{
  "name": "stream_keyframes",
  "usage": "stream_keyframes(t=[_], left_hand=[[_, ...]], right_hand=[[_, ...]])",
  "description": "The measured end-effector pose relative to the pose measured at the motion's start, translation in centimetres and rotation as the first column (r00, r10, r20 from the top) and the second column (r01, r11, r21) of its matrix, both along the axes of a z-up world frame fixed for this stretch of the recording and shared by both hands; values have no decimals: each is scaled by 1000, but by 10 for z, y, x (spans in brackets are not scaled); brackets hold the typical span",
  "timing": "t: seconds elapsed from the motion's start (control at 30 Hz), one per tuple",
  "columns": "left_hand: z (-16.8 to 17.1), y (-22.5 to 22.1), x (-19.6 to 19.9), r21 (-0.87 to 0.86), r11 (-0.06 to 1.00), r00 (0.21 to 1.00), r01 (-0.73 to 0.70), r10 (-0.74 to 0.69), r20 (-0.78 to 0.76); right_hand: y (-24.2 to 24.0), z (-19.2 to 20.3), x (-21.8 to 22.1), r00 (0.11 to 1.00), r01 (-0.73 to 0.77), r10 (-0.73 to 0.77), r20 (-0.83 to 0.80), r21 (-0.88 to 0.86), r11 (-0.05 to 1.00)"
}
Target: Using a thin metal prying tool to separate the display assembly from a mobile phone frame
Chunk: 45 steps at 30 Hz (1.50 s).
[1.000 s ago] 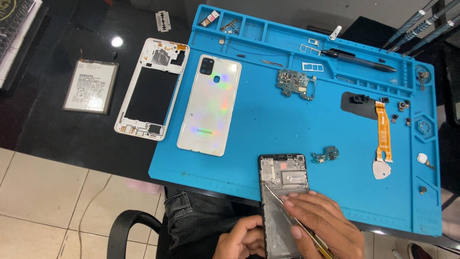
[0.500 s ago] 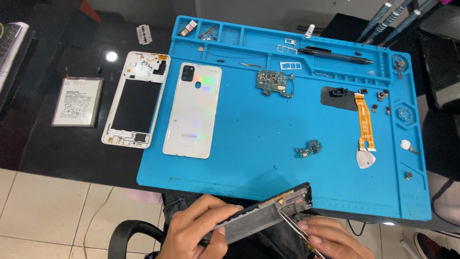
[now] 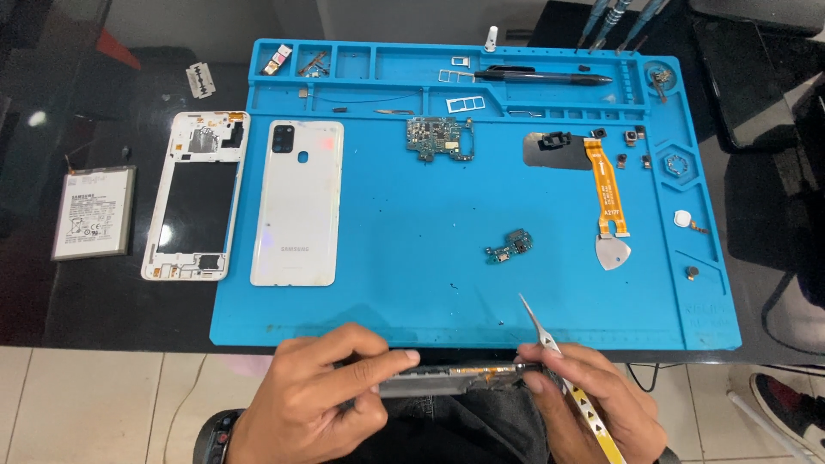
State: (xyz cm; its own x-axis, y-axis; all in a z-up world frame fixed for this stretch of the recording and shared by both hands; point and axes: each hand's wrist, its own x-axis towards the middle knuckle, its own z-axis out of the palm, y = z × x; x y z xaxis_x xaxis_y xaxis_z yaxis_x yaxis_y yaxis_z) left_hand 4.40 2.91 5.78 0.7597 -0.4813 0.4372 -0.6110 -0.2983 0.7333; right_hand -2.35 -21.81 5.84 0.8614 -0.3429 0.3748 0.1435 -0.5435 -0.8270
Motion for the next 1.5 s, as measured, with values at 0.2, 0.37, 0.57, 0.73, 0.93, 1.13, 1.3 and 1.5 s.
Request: stream_keyframes(t=[0.2,0.37,0.57,0.73,0.93,1.13,1.3,1.5], left_hand=[[24,-24,9,33,939,848,-342,293,443],[23,-34,14,18,895,785,-445,380,490],[16,-51,22,14,894,778,-448,382,499],[22,-58,22,86,944,811,-318,224,540],[18,-60,22,115,966,841,-230,137,524],[16,-61,23,163,957,801,-241,102,590],[29,-64,22,175,954,771,-243,81,631],[17,-63,25,148,965,719,-216,55,692]], right_hand=[[12,14,15,988,138,-148,36,191,972],[15,7,34,967,112,-152,206,196,974],[13,3,46,972,72,-103,209,152,986],[10,-2,46,973,17,-58,223,182,983],[6,-7,43,971,-16,-35,234,211,977],[6,-11,42,957,-61,-12,291,240,969],[3,-9,38,958,-82,24,285,193,978],[5,-12,35,954,-82,13,299,221,972]])
